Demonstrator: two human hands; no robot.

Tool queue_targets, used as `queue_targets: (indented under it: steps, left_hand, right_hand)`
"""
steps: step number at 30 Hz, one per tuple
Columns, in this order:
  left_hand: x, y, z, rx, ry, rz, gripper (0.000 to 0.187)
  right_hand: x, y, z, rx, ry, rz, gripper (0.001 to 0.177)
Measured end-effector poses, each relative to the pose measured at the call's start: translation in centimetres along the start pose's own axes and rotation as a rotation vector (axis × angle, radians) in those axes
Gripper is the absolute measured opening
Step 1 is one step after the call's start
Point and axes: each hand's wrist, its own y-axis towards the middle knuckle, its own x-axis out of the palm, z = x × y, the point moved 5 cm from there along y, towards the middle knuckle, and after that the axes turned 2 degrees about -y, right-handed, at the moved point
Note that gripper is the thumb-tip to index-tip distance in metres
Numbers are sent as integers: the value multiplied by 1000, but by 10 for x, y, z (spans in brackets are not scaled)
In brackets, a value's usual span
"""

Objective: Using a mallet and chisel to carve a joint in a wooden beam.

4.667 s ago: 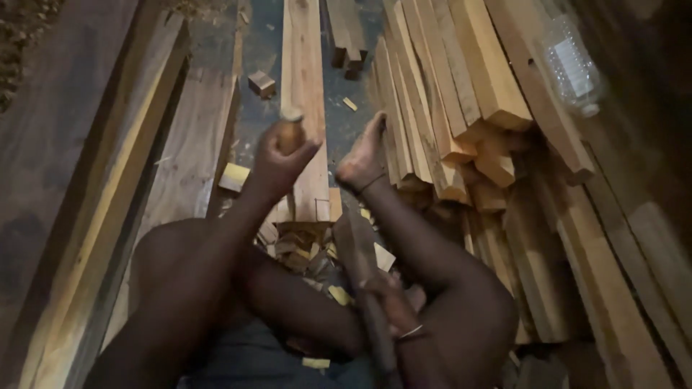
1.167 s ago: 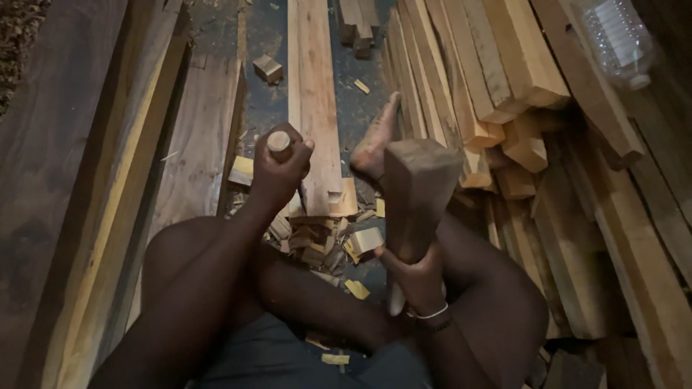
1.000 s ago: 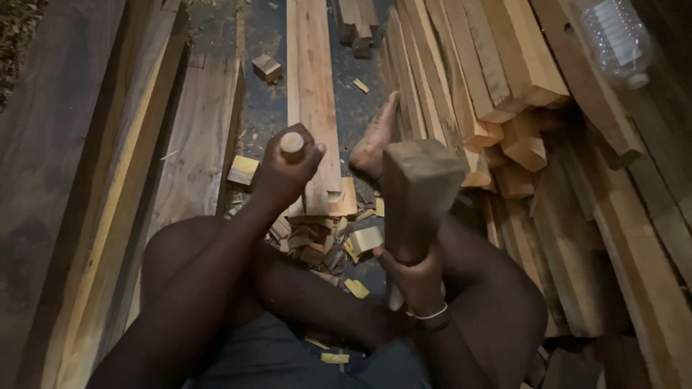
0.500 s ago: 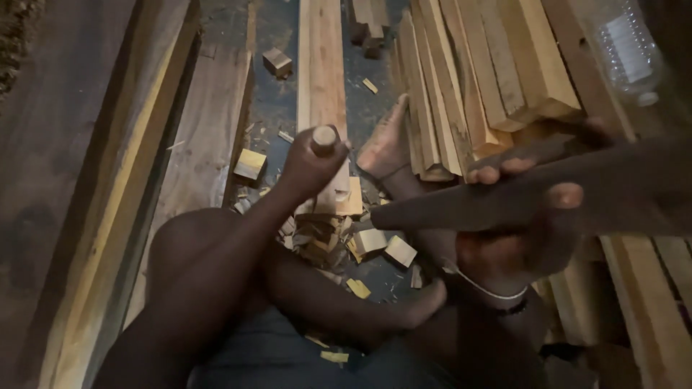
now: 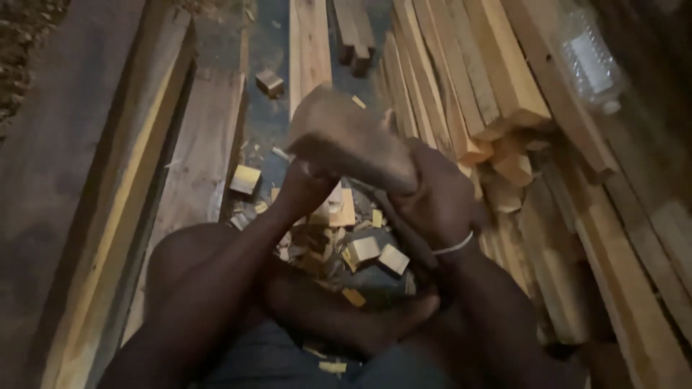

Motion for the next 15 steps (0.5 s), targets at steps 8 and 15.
queue_targets:
  steps: [8, 15]
  left_hand:
    - [18, -18, -51, -237, 61, -167, 14]
    - [8, -13, -19, -534, -285, -157, 20]
  right_hand:
    - [36, -23, 35, 492, 501, 159, 46]
    - [15, -16, 12, 198, 353, 165, 56]
